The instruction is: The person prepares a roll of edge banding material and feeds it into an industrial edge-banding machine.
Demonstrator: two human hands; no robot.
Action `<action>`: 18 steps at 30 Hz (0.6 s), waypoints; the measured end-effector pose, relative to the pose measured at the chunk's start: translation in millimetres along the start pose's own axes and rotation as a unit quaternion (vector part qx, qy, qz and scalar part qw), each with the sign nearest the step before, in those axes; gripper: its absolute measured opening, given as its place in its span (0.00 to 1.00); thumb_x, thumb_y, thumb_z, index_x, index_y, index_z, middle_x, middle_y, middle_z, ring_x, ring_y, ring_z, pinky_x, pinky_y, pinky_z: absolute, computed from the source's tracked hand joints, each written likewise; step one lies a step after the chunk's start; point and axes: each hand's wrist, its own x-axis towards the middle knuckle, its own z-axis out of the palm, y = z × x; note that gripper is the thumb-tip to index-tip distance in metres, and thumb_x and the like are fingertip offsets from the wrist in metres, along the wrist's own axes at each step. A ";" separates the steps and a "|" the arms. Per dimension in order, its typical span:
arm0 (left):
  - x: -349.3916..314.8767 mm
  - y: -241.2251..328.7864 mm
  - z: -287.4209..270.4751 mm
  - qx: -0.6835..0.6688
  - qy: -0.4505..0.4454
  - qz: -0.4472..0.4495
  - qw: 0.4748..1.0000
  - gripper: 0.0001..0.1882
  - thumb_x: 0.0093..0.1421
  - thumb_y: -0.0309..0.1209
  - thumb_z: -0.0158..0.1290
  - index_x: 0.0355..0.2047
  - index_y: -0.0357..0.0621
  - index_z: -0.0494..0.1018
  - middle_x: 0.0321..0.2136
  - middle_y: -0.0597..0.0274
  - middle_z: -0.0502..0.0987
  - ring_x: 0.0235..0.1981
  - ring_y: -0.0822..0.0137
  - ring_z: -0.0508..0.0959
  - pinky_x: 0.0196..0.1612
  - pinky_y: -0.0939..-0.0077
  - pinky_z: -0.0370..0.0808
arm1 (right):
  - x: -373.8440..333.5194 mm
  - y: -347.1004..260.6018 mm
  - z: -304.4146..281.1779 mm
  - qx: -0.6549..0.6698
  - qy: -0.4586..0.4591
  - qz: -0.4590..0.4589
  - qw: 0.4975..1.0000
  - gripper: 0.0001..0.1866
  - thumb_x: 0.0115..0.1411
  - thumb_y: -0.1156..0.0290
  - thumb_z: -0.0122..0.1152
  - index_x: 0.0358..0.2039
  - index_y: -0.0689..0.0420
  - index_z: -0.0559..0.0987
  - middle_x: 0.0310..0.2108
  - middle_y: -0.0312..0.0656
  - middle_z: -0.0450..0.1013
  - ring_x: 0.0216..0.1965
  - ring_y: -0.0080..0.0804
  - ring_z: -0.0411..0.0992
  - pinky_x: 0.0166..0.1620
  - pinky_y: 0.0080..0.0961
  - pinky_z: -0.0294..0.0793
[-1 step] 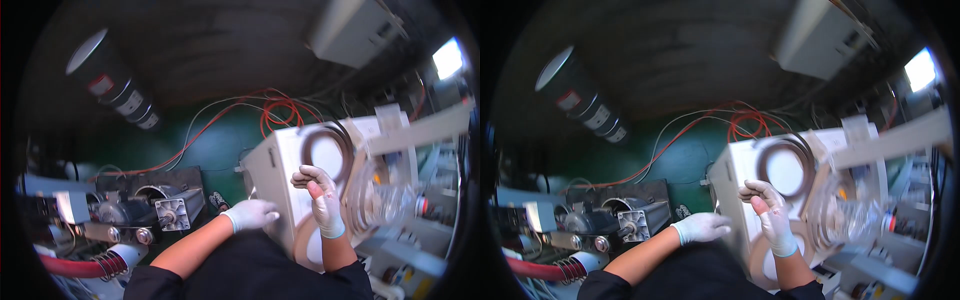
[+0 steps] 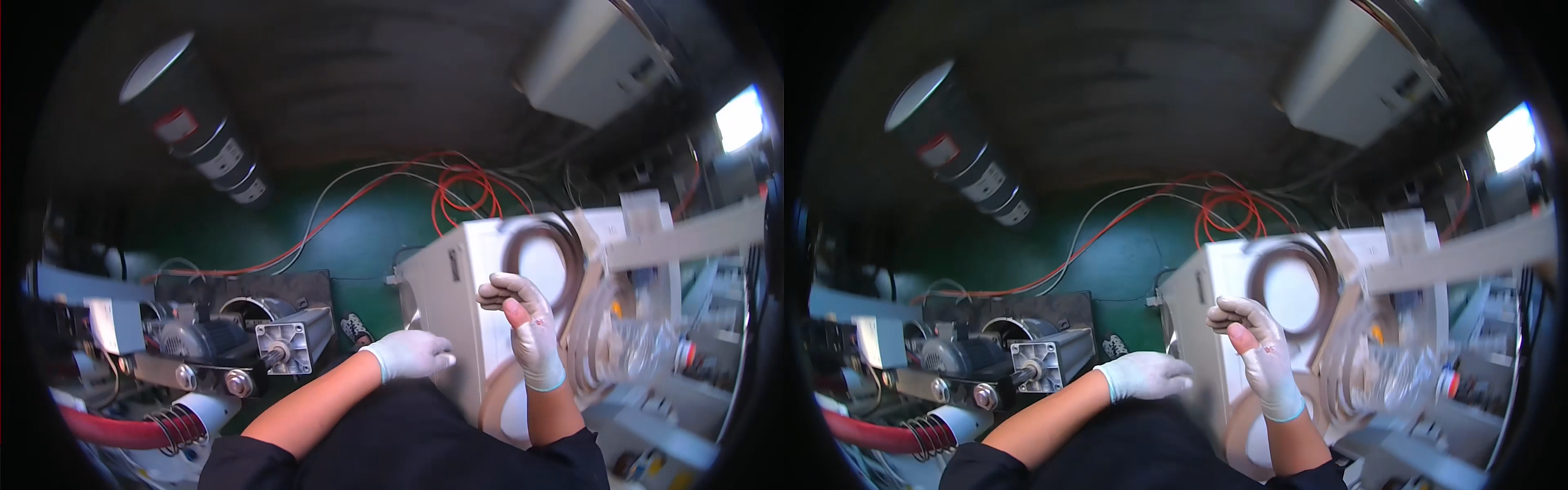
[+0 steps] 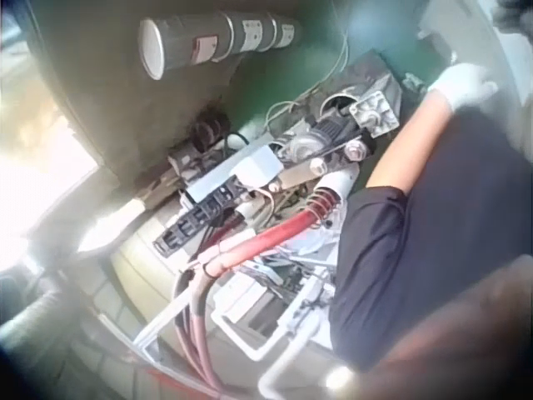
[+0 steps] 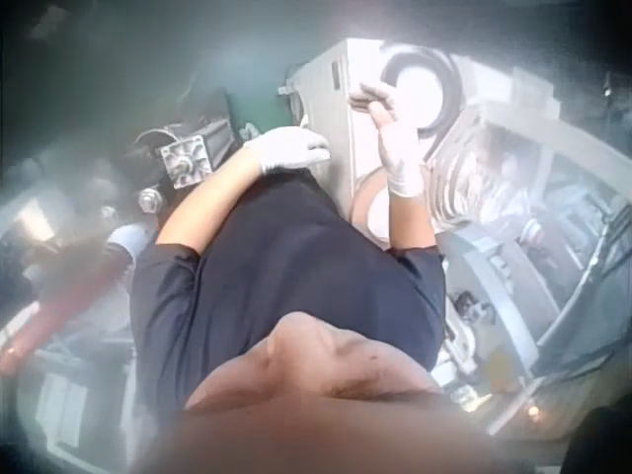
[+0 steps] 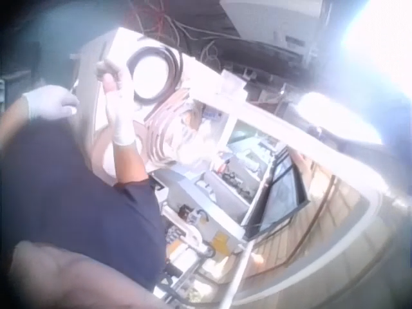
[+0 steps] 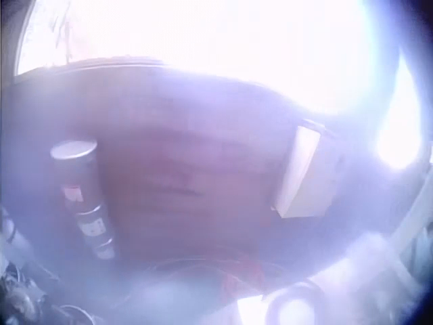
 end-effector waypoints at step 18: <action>-290.0 -24.1 -177.7 -0.370 0.860 0.080 0.343 0.22 0.82 0.39 0.41 0.62 0.33 0.73 0.45 0.55 0.84 0.45 0.67 0.83 0.53 0.71 0.79 | 227.9 -124.5 356.9 0.077 -0.646 -0.402 0.644 0.17 0.67 0.56 0.67 0.37 0.59 0.87 0.33 0.44 0.81 0.36 0.42 0.82 0.43 0.34 0.81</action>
